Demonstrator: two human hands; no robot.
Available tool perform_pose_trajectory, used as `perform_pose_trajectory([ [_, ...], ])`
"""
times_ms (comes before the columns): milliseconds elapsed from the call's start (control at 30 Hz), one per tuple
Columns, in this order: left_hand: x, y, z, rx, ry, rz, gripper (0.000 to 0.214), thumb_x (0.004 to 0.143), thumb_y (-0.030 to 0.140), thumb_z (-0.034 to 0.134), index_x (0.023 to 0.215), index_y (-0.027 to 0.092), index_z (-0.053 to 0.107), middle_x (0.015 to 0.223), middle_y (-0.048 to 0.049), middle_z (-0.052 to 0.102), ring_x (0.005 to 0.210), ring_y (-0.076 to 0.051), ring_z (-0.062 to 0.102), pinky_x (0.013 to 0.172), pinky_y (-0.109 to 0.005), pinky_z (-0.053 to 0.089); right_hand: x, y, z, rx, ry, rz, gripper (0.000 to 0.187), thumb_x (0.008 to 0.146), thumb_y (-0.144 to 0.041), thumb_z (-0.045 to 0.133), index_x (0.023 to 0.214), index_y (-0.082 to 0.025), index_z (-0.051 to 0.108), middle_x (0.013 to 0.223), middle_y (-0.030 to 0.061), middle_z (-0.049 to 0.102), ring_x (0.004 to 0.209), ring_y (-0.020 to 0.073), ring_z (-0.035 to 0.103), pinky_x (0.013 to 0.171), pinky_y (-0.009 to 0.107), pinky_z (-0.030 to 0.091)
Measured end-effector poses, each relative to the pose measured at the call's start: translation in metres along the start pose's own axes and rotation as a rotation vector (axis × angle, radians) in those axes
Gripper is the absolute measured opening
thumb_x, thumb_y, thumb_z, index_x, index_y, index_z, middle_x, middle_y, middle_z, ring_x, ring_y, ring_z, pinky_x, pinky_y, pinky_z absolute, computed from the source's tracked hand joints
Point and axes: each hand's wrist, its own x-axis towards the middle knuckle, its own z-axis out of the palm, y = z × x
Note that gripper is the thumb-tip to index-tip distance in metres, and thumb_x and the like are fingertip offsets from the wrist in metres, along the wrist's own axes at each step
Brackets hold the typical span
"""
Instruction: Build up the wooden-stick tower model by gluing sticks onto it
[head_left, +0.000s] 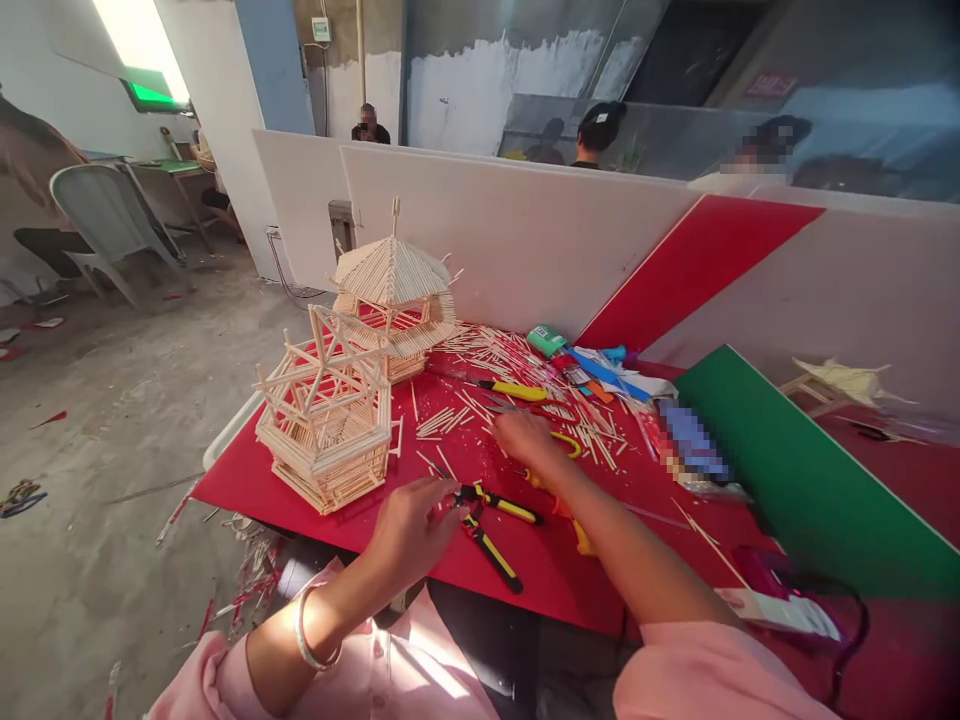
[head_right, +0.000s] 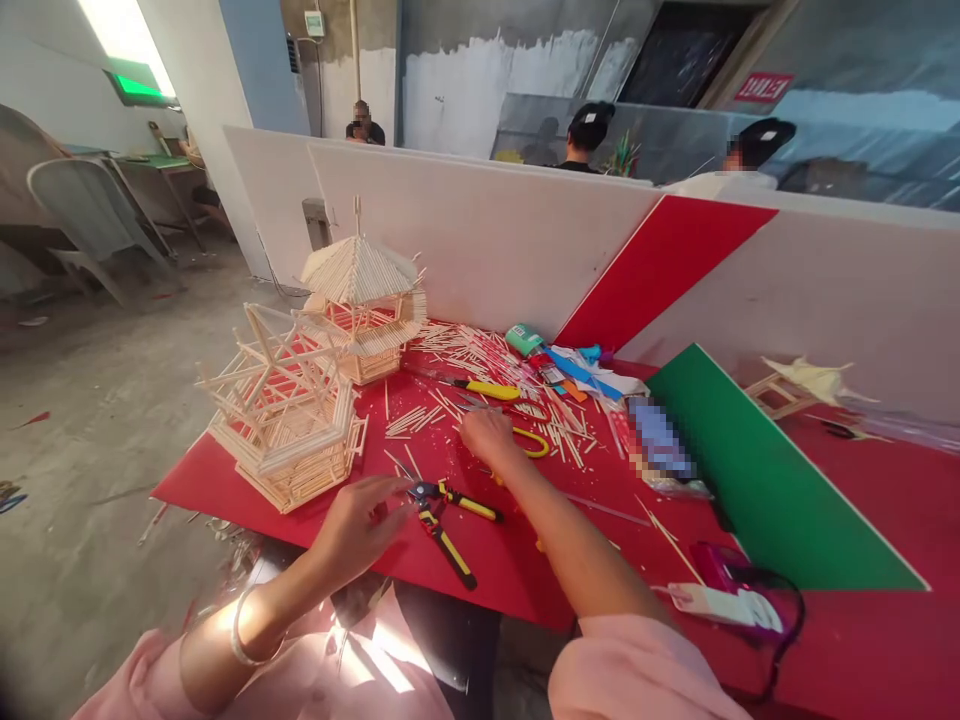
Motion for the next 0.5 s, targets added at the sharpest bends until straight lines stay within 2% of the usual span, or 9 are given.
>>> perform_pose_trajectory([
  [100, 0.000, -0.005, -0.001, -0.022, 0.003, -0.034, 0.025, 0.086, 0.023, 0.060, 0.107, 0.020, 0.074, 0.100, -0.0095, 0.075, 0.084, -0.021, 0.071, 0.077, -0.030, 0.056, 0.020, -0.025, 0.006, -0.032, -0.031, -0.058, 0.037, 0.094, -0.040, 0.060, 0.123, -0.018, 0.059, 0.124, 0.0085, 0.061, 0.105, 0.0206, 0.062, 0.090, 0.043, 0.054],
  [200, 0.005, -0.009, 0.002, -0.081, 0.048, 0.002, 0.025, 0.086, 0.022, 0.059, 0.105, 0.020, 0.074, 0.102, -0.0107, 0.074, 0.091, -0.022, 0.071, 0.081, -0.032, 0.057, 0.039, -0.053, 0.005, -0.031, -0.054, -0.140, 0.037, 0.094, -0.039, 0.059, 0.124, -0.019, 0.058, 0.126, 0.0089, 0.060, 0.106, 0.0211, 0.062, 0.090, 0.043, 0.054],
  [267, 0.011, -0.012, 0.008, -0.146, 0.097, 0.037, 0.030, 0.084, 0.021, 0.061, 0.112, 0.021, 0.071, 0.115, -0.0123, 0.071, 0.103, -0.024, 0.069, 0.090, -0.036, 0.056, 0.054, -0.062, 0.002, -0.031, -0.063, -0.160, 0.037, 0.094, -0.039, 0.059, 0.125, -0.019, 0.058, 0.126, 0.0090, 0.060, 0.107, 0.0212, 0.062, 0.090, 0.044, 0.054],
  [400, 0.024, -0.019, 0.030, -0.263, 0.135, 0.027, 0.056, 0.083, 0.023, 0.065, 0.138, 0.026, 0.055, 0.146, -0.0124, 0.052, 0.138, -0.027, 0.046, 0.112, -0.044, 0.042, 0.087, -0.047, -0.008, -0.054, -0.068, -0.084, 0.037, 0.094, -0.039, 0.059, 0.125, -0.019, 0.058, 0.127, 0.0090, 0.060, 0.107, 0.0211, 0.062, 0.090, 0.043, 0.054],
  [500, 0.034, -0.026, 0.052, -0.315, 0.126, -0.046, 0.064, 0.087, 0.028, 0.063, 0.147, 0.028, 0.042, 0.157, -0.0115, 0.038, 0.147, -0.027, 0.032, 0.119, -0.048, 0.030, 0.113, -0.021, -0.015, -0.085, -0.062, 0.027, 0.038, 0.094, -0.039, 0.060, 0.125, -0.018, 0.058, 0.126, 0.0091, 0.060, 0.107, 0.0214, 0.062, 0.090, 0.044, 0.054],
])
